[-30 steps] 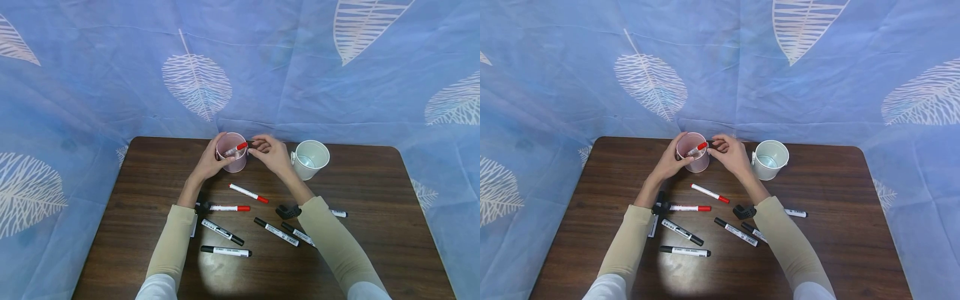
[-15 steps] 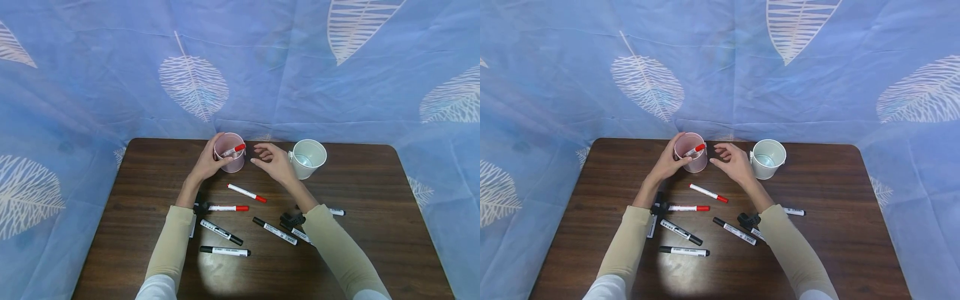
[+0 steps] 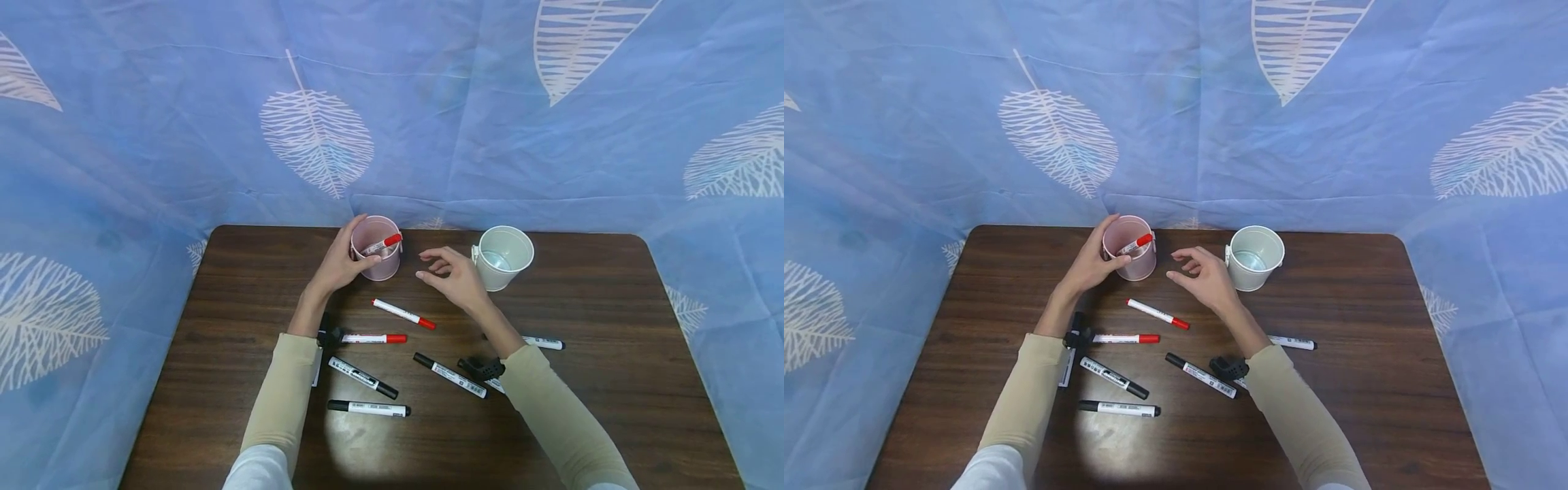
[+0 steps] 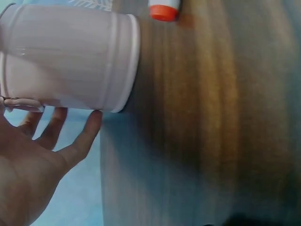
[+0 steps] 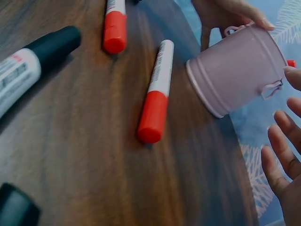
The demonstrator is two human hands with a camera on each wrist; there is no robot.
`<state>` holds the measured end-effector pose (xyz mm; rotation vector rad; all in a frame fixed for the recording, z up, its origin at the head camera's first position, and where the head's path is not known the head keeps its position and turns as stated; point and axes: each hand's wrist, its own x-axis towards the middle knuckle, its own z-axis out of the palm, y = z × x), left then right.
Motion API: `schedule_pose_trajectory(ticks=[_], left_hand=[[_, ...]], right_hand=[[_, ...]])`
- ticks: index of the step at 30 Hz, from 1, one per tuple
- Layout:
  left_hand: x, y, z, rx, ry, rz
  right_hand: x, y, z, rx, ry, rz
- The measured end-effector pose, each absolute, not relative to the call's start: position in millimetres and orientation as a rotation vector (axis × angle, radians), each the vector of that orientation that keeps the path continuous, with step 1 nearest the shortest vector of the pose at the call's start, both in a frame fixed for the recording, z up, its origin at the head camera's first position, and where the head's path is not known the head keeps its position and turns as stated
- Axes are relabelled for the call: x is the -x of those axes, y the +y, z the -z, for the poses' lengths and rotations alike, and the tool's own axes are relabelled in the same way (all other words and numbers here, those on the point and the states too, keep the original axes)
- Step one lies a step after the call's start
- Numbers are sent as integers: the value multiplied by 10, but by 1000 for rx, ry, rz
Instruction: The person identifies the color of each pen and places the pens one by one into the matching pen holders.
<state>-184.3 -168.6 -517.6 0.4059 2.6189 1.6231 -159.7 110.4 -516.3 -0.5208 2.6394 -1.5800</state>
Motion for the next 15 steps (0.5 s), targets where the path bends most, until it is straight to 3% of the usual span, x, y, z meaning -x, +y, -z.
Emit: schedule_pose_trajectory(ticks=[15], left_hand=[[1876,-1694,5043,-410,2652,-1478]], right_hand=[[1462,1223,5302,559,2616,1515]])
